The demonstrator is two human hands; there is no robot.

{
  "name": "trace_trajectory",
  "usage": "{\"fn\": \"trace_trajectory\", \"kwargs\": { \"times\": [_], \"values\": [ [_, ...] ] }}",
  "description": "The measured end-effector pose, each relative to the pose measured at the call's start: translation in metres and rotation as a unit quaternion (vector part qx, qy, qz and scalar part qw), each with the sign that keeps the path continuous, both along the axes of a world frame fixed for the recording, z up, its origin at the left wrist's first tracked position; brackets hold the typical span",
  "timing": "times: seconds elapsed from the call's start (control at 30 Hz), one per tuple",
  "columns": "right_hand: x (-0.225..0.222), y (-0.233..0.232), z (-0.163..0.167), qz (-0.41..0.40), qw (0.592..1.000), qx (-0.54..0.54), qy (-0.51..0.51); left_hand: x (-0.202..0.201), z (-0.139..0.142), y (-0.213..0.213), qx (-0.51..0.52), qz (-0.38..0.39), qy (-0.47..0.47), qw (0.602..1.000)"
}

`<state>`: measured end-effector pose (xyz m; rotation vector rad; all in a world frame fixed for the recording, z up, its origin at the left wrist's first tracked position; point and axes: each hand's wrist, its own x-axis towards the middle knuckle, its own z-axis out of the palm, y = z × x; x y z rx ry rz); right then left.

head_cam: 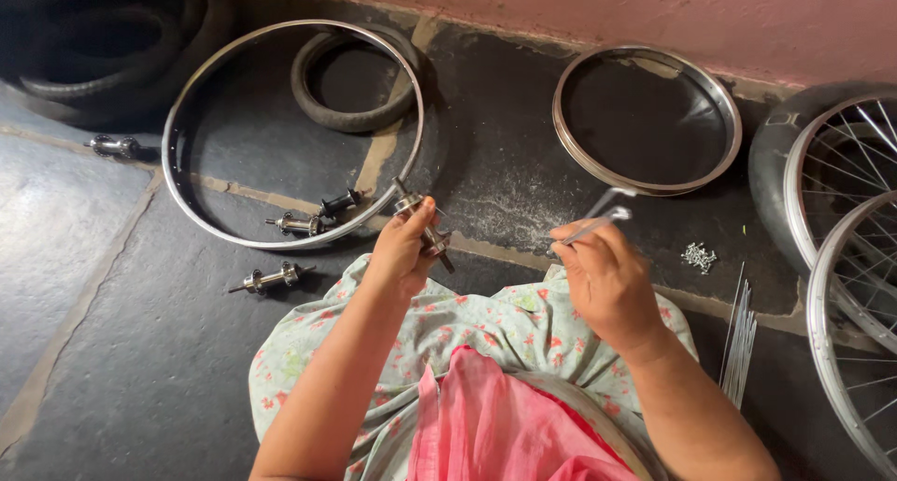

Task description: The person inserts multiple spokes into the hub flange, then attaches the hub to a rim and threads nuts onto the spoke ends to secure them.

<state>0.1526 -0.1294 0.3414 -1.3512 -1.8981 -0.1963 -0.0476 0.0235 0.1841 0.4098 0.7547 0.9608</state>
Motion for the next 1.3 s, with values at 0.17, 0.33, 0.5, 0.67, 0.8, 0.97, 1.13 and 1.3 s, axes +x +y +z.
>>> {"fn": "trace_trajectory", "kwargs": {
  "times": [0.17,0.33,0.5,0.67,0.8,0.97,1.13,1.3],
  "values": [
    [-0.011,0.018,-0.010,0.012,1.000,-0.014,0.005,-0.012,0.016,0.006,-0.031,-0.017,-0.082,0.996],
    [0.006,0.021,-0.008,0.027,0.997,0.014,0.065,0.010,0.041,-0.004,0.099,-0.016,-0.149,0.984],
    [-0.006,0.011,0.006,0.070,0.983,0.059,0.160,0.014,0.043,-0.014,0.332,0.055,-0.005,0.942],
    [-0.016,0.017,0.002,0.140,0.976,0.052,0.157,-0.007,0.014,-0.005,0.433,0.081,0.066,0.895],
    [-0.025,0.029,-0.014,0.177,0.971,0.052,0.152,-0.016,0.001,-0.002,0.473,0.101,0.155,0.861],
    [-0.032,0.038,-0.016,0.188,0.977,0.017,0.097,-0.017,0.006,-0.006,0.518,0.101,0.144,0.837],
    [-0.032,0.038,-0.014,0.159,0.986,0.010,0.047,-0.013,0.007,-0.010,0.500,0.103,0.176,0.842],
    [-0.027,0.036,-0.016,0.115,0.993,-0.016,0.037,-0.011,0.003,-0.009,0.514,0.098,0.180,0.833]
  ]
}}
